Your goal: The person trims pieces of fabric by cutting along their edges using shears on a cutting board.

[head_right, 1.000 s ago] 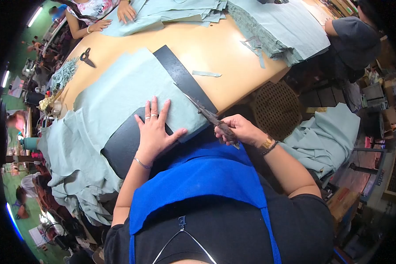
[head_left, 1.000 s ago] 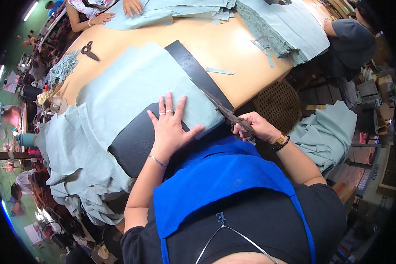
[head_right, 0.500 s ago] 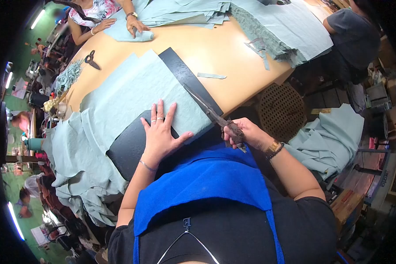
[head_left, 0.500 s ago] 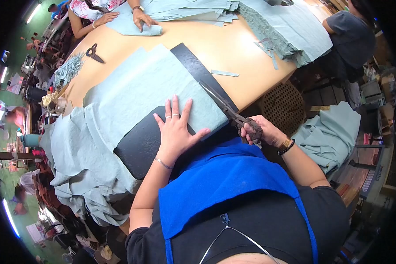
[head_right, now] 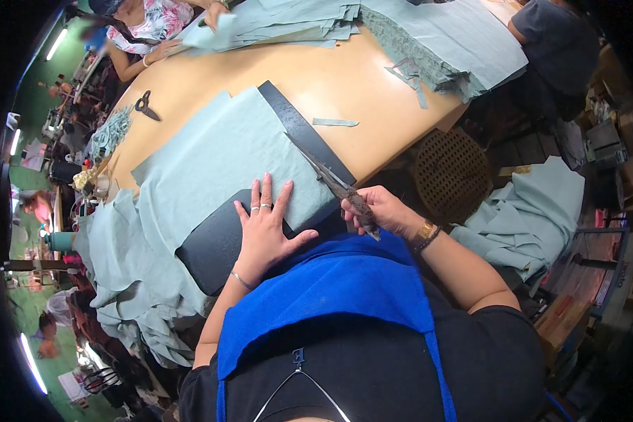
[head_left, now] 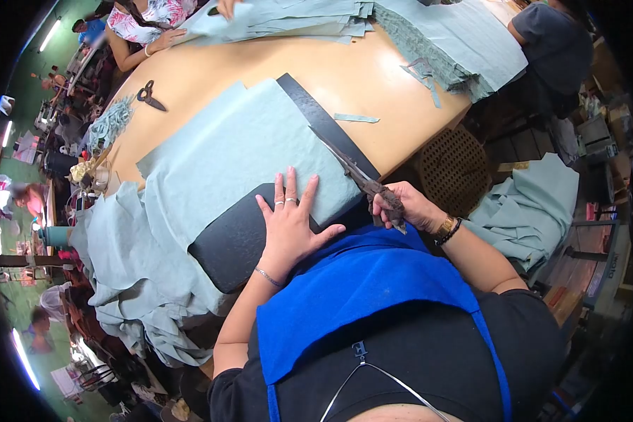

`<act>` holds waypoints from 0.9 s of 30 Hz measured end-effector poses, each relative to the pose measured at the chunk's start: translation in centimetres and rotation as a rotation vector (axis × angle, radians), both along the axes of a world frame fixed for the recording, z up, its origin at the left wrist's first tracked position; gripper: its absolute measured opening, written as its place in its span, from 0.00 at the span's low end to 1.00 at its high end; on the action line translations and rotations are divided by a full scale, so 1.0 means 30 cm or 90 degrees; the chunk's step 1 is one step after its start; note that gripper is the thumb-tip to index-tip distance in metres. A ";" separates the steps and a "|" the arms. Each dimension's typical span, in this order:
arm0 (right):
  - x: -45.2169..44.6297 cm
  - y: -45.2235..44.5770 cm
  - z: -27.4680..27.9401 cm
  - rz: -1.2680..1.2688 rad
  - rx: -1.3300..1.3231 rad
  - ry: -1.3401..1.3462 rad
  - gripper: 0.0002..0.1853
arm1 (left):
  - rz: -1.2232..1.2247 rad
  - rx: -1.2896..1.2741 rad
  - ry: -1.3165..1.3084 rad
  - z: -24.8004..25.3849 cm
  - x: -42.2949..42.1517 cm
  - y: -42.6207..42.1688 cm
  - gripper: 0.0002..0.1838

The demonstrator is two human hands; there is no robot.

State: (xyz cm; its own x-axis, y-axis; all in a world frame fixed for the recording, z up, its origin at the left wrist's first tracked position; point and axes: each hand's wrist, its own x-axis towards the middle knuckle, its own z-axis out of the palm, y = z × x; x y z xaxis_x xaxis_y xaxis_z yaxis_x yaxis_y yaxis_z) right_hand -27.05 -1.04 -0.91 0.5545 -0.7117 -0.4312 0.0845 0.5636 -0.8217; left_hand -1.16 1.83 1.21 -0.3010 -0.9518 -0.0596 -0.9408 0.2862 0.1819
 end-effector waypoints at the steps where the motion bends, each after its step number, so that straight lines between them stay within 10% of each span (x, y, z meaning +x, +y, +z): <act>1: 0.006 0.009 0.000 -0.008 -0.001 -0.009 0.15 | -0.001 0.000 -0.001 0.001 0.000 -0.001 0.52; 27: 0.047 0.031 0.012 -0.038 -0.038 0.031 0.13 | 0.094 -0.011 -0.001 -0.020 0.053 -0.052 0.49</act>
